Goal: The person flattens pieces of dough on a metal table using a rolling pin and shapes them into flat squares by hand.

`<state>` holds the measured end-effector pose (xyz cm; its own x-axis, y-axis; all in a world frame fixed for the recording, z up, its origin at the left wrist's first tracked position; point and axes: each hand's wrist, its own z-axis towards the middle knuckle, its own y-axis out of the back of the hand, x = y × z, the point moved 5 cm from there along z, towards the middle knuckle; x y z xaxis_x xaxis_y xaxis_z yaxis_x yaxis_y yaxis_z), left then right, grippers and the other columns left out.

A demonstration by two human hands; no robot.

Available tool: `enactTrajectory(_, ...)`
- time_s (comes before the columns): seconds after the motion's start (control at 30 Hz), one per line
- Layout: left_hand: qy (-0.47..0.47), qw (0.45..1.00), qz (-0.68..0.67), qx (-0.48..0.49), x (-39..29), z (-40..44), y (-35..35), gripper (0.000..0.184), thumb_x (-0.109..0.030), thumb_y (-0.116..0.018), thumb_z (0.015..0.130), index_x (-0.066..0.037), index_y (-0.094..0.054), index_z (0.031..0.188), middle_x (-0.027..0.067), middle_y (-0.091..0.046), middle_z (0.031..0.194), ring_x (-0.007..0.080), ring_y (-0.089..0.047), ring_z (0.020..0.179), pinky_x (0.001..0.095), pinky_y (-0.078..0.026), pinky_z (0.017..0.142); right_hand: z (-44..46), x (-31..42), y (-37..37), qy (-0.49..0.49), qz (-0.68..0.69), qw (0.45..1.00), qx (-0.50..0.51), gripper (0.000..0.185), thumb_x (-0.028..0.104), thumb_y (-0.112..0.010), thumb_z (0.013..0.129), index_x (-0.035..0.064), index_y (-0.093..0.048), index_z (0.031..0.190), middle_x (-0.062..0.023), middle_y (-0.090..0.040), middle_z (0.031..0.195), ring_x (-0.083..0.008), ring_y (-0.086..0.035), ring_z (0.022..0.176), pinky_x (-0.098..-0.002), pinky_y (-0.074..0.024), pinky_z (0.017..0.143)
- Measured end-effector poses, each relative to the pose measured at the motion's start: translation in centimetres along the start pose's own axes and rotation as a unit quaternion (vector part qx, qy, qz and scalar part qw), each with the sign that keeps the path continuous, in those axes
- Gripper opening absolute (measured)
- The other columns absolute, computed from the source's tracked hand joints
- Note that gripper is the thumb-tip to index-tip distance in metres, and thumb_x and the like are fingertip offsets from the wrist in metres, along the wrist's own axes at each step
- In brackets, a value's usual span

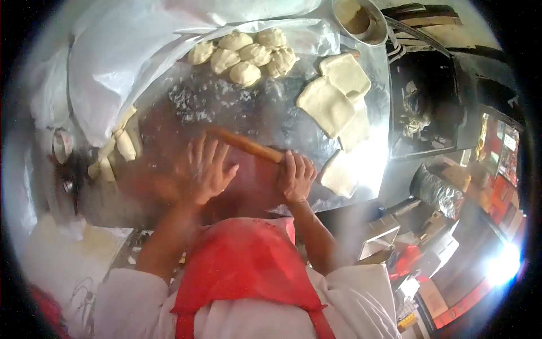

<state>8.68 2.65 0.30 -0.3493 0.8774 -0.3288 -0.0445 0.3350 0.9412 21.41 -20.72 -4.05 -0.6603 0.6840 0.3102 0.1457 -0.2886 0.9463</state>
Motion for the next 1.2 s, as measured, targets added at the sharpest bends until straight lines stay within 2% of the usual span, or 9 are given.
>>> enactTrajectory(0.33, 0.021, 0.999, 0.036, -0.005, 0.4, -0.1, -1.3, 0.054, -0.039, -0.070, 0.097, -0.003, -0.066, 0.137, 0.0234, -0.053, 0.148, 0.0495, -0.038, 0.149, 0.0722, -0.026, 0.121, -0.2, -0.1, -0.4, 0.021, 0.006, 1.000, 0.004, 0.054, 0.027, -0.057, 0.104, 0.0172, -0.052, 0.157, -0.0062, -0.054, 0.154, -0.0297, -0.048, 0.140, -0.0528, -0.0302, 0.121)
enactTrajectory(0.57, 0.053, 0.998, 0.009, -0.042, 0.7, -0.4, -0.8, 0.071, -0.054, -0.062, 0.102, -0.006, -0.053, 0.153, 0.0227, -0.048, 0.156, 0.0453, -0.037, 0.152, 0.0687, -0.022, 0.123, 1.0, 0.3, 0.8, 0.011, 0.006, 1.000, 0.009, 0.059, 0.034, -0.063, 0.101, 0.0158, -0.051, 0.156, -0.0088, -0.056, 0.150, -0.0343, -0.049, 0.139, -0.0544, -0.0311, 0.120)
enactTrajectory(0.63, 0.191, 0.969, -0.156, 0.012, 2.0, -0.4, -0.8, 0.080, -0.061, -0.061, 0.101, -0.011, -0.044, 0.162, 0.0230, -0.043, 0.163, 0.0441, -0.034, 0.155, 0.0686, -0.020, 0.124, 2.3, 0.6, 2.1, 0.043, 0.012, 0.999, -0.011, 0.063, 0.037, -0.069, 0.098, 0.0152, -0.052, 0.155, -0.0100, -0.058, 0.145, -0.0351, -0.052, 0.135, -0.0549, -0.0329, 0.118)
enactTrajectory(0.7, 0.205, 0.950, -0.226, -0.065, 2.5, -2.0, -1.1, 0.085, -0.066, -0.060, 0.100, -0.018, -0.038, 0.166, 0.0187, -0.036, 0.170, 0.0412, -0.030, 0.158, 0.0682, -0.019, 0.125, 3.6, 0.8, 3.1, 0.039, -0.024, 0.995, 0.092, 0.063, 0.034, -0.072, 0.096, 0.0139, -0.054, 0.152, -0.0110, -0.060, 0.139, -0.0357, -0.055, 0.129, -0.0555, -0.0348, 0.115)
enactTrajectory(0.77, 0.088, 0.995, 0.032, -0.043, 1.4, -3.0, -2.5, 0.084, -0.068, -0.057, 0.101, -0.021, -0.035, 0.167, 0.0132, -0.034, 0.173, 0.0391, -0.028, 0.160, 0.0663, -0.018, 0.127, 5.5, 1.7, 3.1, 0.066, -0.014, 0.995, 0.072, 0.063, 0.033, -0.074, 0.094, 0.0155, -0.054, 0.152, -0.0120, -0.061, 0.134, -0.0361, -0.056, 0.125, -0.0570, -0.0390, 0.110)
enactTrajectory(0.97, 0.070, 0.991, -0.022, -0.114, 2.0, -3.0, 0.3, 0.081, -0.054, -0.065, 0.101, -0.009, -0.040, 0.163, 0.0176, -0.045, 0.165, 0.0411, -0.040, 0.153, 0.0636, -0.033, 0.121, 6.7, 3.5, 2.7, 0.091, 0.015, 0.994, 0.066, 0.039, 0.021, -0.075, 0.093, 0.0130, -0.065, 0.130, -0.0115, -0.064, 0.126, -0.0349, -0.062, 0.116, -0.0505, -0.0487, 0.094)
enactTrajectory(1.03, 0.182, 0.855, -0.441, -0.203, 3.9, -5.2, 1.2, 0.076, -0.047, -0.065, 0.104, -0.006, -0.040, 0.162, 0.0233, -0.045, 0.164, 0.0416, -0.043, 0.152, 0.0603, -0.033, 0.122, 3.7, 5.3, 5.5, 0.133, 0.026, 0.986, 0.094, 0.040, 0.020, -0.076, 0.092, 0.0123, -0.065, 0.129, -0.0113, -0.064, 0.127, -0.0347, -0.063, 0.116, -0.0503, -0.0489, 0.094)
enactTrajectory(1.1, 0.195, 0.873, -0.399, -0.201, 5.0, -7.3, 4.4, 0.070, -0.041, -0.065, 0.104, -0.006, -0.042, 0.161, 0.0266, -0.047, 0.161, 0.0420, -0.044, 0.151, 0.0588, -0.030, 0.125, 1.1, 8.7, 7.5, 0.175, 0.012, 0.964, 0.202, 0.040, 0.024, -0.076, 0.093, 0.0118, -0.066, 0.129, -0.0111, -0.063, 0.131, -0.0342, -0.064, 0.118, -0.0497, -0.0497, 0.098)
enactTrajectory(1.2, 0.179, 0.966, -0.149, -0.111, 5.3, -8.0, 6.3, 0.071, -0.046, -0.063, 0.104, -0.008, -0.044, 0.161, 0.0207, -0.048, 0.162, 0.0395, -0.041, 0.154, 0.0610, -0.023, 0.127, 0.0, 12.0, 7.3, 0.203, 0.080, 0.952, 0.215, 0.043, 0.032, -0.074, 0.096, 0.0121, -0.066, 0.133, -0.0123, -0.063, 0.138, -0.0347, -0.063, 0.124, -0.0497, -0.0492, 0.103)
